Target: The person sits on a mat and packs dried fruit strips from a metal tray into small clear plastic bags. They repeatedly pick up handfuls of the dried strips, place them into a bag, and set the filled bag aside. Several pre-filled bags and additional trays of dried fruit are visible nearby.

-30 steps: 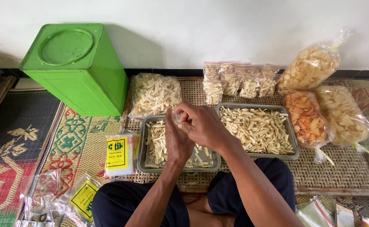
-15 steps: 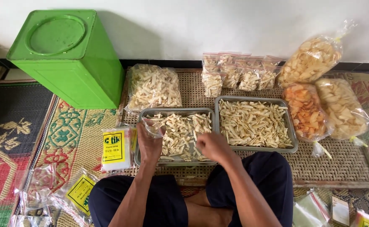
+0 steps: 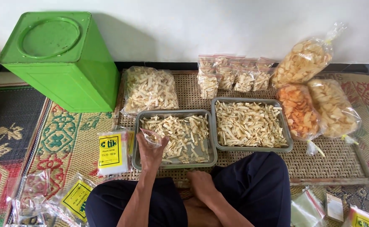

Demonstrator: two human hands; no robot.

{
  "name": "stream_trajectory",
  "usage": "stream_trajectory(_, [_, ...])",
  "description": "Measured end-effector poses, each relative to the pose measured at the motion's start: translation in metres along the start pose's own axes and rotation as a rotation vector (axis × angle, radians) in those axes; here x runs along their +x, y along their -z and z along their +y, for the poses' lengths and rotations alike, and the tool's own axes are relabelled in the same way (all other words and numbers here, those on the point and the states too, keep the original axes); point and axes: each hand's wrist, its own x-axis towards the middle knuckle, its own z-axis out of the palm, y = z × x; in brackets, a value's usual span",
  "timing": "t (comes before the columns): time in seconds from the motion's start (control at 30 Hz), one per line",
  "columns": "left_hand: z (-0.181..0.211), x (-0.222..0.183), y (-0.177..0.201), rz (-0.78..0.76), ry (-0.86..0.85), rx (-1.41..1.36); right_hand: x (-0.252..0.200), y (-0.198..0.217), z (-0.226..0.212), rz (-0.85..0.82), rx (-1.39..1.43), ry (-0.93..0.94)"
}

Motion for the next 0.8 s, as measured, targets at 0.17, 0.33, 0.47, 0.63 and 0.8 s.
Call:
stream_trajectory(0.17, [0.014,-0.002,0.006,0.010,-0.071,0.023,-0.017,0.046,-0.019,-0.077,0.228,-0.179])
stream_trajectory(0.33, [0.008,-0.005,0.002,-0.034,-0.151,-0.013,-0.016,0.036,-0.013,-0.093,0.148,-0.153])
stream_trajectory(0.47, [0.005,-0.003,0.003,-0.032,-0.158,0.059,-0.026,0.053,-0.013,0.042,0.306,0.007])
stream_trajectory(0.63, [-0.012,-0.006,-0.006,0.050,0.037,-0.050,0.010,0.073,0.024,0.277,0.326,0.005])
stream_trajectory(0.8, [-0.030,-0.008,-0.006,0.026,0.028,-0.009,0.053,0.141,0.013,0.313,0.224,-0.110])
